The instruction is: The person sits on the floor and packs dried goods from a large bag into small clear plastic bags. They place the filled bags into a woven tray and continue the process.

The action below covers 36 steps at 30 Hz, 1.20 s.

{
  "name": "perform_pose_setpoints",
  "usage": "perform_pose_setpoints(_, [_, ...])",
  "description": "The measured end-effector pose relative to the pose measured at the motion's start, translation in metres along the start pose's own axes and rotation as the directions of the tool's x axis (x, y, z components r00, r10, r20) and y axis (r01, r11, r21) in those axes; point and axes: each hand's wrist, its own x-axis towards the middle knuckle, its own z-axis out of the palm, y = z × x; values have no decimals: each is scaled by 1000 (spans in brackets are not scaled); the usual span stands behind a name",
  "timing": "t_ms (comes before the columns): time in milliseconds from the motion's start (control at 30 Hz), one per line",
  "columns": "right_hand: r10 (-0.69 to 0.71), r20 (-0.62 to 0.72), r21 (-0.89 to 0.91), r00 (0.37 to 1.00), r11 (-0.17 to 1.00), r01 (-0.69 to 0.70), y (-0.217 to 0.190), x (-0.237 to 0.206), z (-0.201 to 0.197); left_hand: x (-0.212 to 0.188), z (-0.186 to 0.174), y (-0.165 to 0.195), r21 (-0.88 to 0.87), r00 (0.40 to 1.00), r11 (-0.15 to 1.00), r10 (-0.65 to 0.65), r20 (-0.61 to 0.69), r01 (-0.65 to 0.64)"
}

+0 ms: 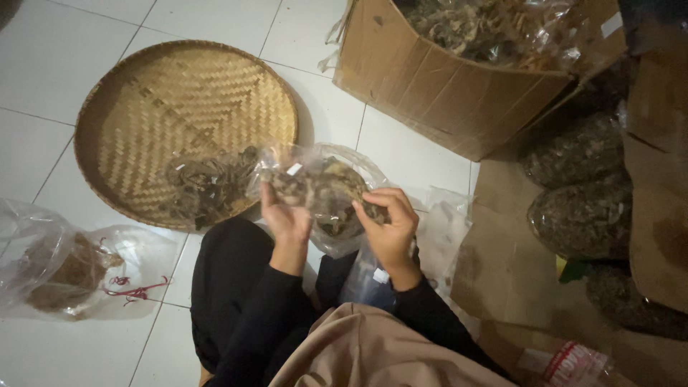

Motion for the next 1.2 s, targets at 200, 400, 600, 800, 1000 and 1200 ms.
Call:
perform_pose_setpoints(200, [-72,158,-52,985,995,81,-7,19,18,-17,0,-23,-108,842,988,-34,538,109])
perform_pose_setpoints(400, [-93,383,-25,919,994,111,2,20,22,-10,-1,-12,27,950,994,-110,294,107])
perform_pose_setpoints(600, [-177,168,-132,970,971,200,-1,10,41,-20,6,-15,84,907,991,-128,402,102])
perform_pose_setpoints(800, [-271,436,-130,858,925,358,5,39,39,-11,-6,-7,-19,847,983,-149,510,184])
perform_pose_setpoints(1000, [273,235,149,933,938,-312,42,39,34,17,-21,24,-87,997,996,-11,80,18])
perform_pose_setpoints(1200, [111,745,-195,657,979,56,137,28,71,30,-28,46,-183,985,983,4,174,29])
